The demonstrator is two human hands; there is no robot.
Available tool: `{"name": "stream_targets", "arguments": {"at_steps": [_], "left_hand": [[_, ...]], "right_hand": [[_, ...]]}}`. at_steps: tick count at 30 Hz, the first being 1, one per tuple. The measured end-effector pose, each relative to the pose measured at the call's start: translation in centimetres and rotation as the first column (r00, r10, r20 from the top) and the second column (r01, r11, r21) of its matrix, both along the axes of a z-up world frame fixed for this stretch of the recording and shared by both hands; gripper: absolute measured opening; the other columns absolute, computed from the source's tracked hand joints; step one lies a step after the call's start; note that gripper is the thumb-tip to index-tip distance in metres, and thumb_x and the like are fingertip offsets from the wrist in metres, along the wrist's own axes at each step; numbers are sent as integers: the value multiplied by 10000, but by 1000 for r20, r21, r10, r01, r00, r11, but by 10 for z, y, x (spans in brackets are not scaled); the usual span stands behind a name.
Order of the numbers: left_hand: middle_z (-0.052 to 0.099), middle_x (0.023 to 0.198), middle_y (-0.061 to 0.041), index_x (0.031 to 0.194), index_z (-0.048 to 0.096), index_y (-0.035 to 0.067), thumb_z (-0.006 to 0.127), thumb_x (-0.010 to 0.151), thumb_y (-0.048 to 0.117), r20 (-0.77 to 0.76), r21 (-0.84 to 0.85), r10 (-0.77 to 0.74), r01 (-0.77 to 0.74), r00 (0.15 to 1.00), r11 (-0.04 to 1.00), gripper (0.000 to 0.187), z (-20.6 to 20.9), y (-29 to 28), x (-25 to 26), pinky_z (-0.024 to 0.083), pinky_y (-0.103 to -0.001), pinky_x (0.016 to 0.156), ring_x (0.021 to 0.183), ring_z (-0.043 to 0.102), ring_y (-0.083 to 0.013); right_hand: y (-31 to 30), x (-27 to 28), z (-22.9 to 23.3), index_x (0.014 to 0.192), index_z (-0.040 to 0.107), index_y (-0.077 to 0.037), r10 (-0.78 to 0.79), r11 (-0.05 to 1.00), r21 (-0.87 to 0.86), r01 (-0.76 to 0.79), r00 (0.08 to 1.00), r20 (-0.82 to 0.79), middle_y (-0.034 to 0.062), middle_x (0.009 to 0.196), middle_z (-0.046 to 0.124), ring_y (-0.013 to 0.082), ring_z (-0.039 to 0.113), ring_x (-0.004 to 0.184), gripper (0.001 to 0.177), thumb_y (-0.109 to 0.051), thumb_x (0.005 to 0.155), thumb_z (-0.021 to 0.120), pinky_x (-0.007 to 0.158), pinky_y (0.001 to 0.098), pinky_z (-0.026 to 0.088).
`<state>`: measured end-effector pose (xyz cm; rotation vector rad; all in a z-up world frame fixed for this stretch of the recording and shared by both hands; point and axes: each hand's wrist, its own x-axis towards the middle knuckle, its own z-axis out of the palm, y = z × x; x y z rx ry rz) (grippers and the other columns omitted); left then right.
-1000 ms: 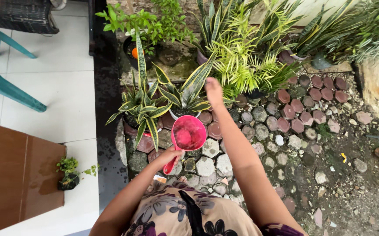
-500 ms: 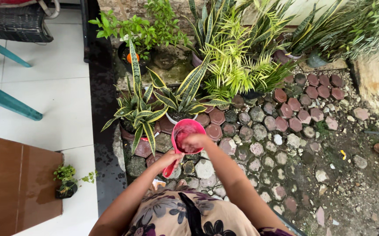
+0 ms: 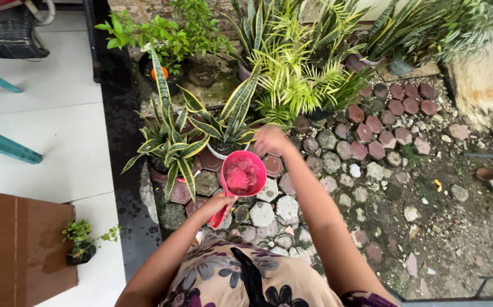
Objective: The person waters several potted plants in an outdoor garden area. They use a pink ladle to scoop water from a black bucket and pour it onto the soil of the plants one at a time.
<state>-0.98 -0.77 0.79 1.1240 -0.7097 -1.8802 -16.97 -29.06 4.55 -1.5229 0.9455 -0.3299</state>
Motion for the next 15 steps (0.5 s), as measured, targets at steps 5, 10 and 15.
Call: {"name": "stream_targets", "arguments": {"at_steps": [5,10,15], "left_hand": [[452,491,-6,643,445,94,543,844,253,-6,34,-9,10,1000,999,274,-1,-5,-1,368,-248,374,385,435,-116],[444,497,-3,652,449,81,551,842,243,-37,14,-4,5,999,1000,270,-10,-4,0,358,-241,364,384,431,-111],[446,535,14,747,501,94,552,834,212,-92,61,30,-24,995,998,155,-19,2,6,344,-215,377,397,412,-87]], "right_hand": [[89,29,-79,865,629,52,321,940,118,-319,721,-614,149,764,636,218,616,611,303,-197,812,463,474,304,473],[111,49,-87,904,585,-8,393,811,549,-204,884,-253,81,797,583,180,549,678,244,-215,817,488,561,301,455],[53,132,77,923,531,-58,252,728,507,-461,868,427,25,798,526,152,478,705,196,-232,862,464,624,300,438]]}}
